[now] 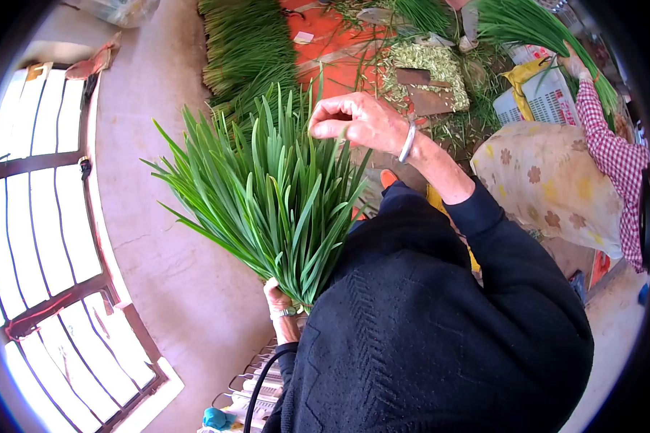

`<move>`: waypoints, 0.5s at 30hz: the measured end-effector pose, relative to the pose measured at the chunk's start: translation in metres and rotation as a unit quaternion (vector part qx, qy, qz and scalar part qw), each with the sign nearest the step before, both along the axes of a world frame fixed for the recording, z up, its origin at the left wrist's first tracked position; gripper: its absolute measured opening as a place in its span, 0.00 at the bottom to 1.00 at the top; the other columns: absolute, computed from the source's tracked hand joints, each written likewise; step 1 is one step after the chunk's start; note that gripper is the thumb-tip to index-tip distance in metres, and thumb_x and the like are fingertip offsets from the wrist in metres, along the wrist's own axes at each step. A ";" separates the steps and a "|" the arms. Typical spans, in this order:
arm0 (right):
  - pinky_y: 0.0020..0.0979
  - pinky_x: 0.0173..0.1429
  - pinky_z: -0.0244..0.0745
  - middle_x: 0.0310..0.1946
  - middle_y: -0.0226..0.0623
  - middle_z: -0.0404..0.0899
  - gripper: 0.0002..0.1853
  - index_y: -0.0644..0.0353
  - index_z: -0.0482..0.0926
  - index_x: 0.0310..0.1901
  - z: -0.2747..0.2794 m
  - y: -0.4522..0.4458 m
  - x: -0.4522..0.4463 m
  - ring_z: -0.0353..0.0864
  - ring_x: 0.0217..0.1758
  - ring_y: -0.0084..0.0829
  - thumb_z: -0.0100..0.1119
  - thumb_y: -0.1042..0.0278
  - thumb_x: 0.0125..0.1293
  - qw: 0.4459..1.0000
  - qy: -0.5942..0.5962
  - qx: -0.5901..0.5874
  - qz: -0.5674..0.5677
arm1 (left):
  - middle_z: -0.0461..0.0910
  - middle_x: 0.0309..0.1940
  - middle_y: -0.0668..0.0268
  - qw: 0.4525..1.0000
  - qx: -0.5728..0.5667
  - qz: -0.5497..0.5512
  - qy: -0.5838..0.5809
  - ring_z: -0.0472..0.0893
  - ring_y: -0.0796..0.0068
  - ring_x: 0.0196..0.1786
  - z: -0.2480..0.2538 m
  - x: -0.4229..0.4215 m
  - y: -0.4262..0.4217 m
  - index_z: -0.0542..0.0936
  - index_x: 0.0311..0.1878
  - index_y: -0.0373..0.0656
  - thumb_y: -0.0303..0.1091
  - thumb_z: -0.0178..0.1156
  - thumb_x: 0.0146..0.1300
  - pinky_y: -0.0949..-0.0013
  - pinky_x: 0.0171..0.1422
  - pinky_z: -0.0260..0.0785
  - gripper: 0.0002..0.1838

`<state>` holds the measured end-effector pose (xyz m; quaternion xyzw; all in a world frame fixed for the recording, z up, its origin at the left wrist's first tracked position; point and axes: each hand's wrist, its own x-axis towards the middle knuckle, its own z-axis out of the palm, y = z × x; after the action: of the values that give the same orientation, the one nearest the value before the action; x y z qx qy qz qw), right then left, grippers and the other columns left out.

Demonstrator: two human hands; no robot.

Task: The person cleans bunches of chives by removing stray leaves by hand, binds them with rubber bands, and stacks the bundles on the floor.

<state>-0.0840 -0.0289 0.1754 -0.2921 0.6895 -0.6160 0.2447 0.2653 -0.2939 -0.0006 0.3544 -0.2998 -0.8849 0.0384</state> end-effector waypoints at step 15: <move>0.24 0.34 0.74 0.28 0.23 0.79 0.13 0.51 0.78 0.41 -0.006 0.035 -0.044 0.75 0.26 0.16 0.61 0.54 0.59 0.988 -0.022 -0.056 -0.145 | 0.81 0.34 0.60 0.999 -0.048 0.007 -0.017 0.80 0.65 0.36 -0.007 0.017 -0.005 0.79 0.39 0.36 0.38 0.56 0.49 0.64 0.44 0.74 0.17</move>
<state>-0.1284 0.0066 0.1690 -0.1891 0.6834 -0.6888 0.1509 0.2823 -0.2990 -0.0080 0.3692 -0.3401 -0.8630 0.0569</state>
